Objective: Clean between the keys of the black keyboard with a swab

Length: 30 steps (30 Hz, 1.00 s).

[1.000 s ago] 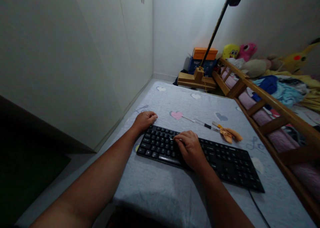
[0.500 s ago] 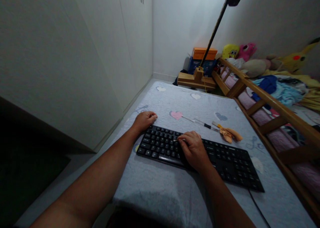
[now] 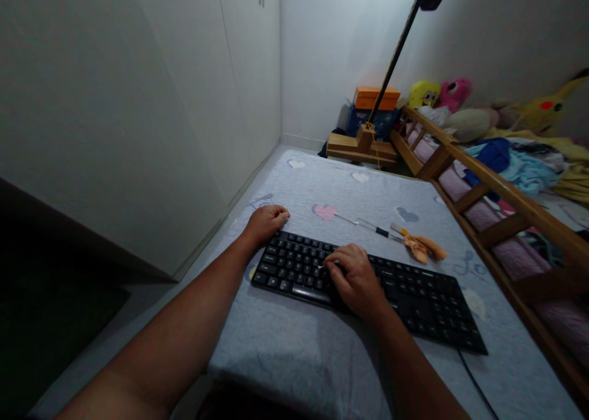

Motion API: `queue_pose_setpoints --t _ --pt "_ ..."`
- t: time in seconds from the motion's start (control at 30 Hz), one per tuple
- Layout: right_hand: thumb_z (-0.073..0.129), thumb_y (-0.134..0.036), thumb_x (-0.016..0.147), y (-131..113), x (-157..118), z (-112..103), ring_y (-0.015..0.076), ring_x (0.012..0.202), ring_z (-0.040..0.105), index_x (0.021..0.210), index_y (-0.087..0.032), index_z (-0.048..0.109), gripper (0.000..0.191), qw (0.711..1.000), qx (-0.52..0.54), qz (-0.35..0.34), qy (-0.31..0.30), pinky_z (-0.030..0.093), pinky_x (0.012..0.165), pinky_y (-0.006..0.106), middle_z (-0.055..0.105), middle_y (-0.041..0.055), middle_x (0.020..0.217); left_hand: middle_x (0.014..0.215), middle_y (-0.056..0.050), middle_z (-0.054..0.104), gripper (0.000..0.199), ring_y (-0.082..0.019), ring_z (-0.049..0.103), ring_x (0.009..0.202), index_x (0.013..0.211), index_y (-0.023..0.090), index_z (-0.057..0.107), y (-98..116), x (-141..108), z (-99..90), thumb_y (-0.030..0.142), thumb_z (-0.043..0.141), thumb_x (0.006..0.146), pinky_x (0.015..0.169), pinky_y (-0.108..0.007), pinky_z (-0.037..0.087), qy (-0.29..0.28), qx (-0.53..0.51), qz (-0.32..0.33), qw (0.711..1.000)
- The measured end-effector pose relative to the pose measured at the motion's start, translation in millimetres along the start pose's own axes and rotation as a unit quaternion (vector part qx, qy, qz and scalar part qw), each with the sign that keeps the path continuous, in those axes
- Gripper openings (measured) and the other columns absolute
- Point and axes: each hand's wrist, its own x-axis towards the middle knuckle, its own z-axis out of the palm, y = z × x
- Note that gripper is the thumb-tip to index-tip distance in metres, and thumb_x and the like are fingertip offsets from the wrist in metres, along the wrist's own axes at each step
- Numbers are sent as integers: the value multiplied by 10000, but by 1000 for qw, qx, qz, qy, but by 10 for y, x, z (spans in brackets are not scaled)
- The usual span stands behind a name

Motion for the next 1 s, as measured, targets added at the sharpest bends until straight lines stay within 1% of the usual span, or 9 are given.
queue_pose_setpoints --t 0.3,0.7,1.0 --pt "522 -160 900 9 5 14 211 853 564 823 -205 664 168 1000 5 -7 2 396 832 394 688 46 824 645 -36 667 369 -189 590 656 865 154 744 26 -9 -8 415 486 836 595 -280 381 0 -2 -8 1000" --pt "517 -158 923 -48 28 60 199 864 590 843 -210 680 188 1000 19 -23 -5 407 859 401 703 48 850 643 -35 662 365 -184 580 644 860 155 742 34 -13 -10 410 482 837 583 -276 371 2 2 -5 1000" --pt "517 -178 934 -34 30 78 202 866 591 859 -218 686 189 1000 19 -24 1 411 862 404 712 51 881 642 -38 668 365 -190 587 656 861 158 747 25 -5 -14 410 484 840 595 -279 380 0 7 -2 1000"
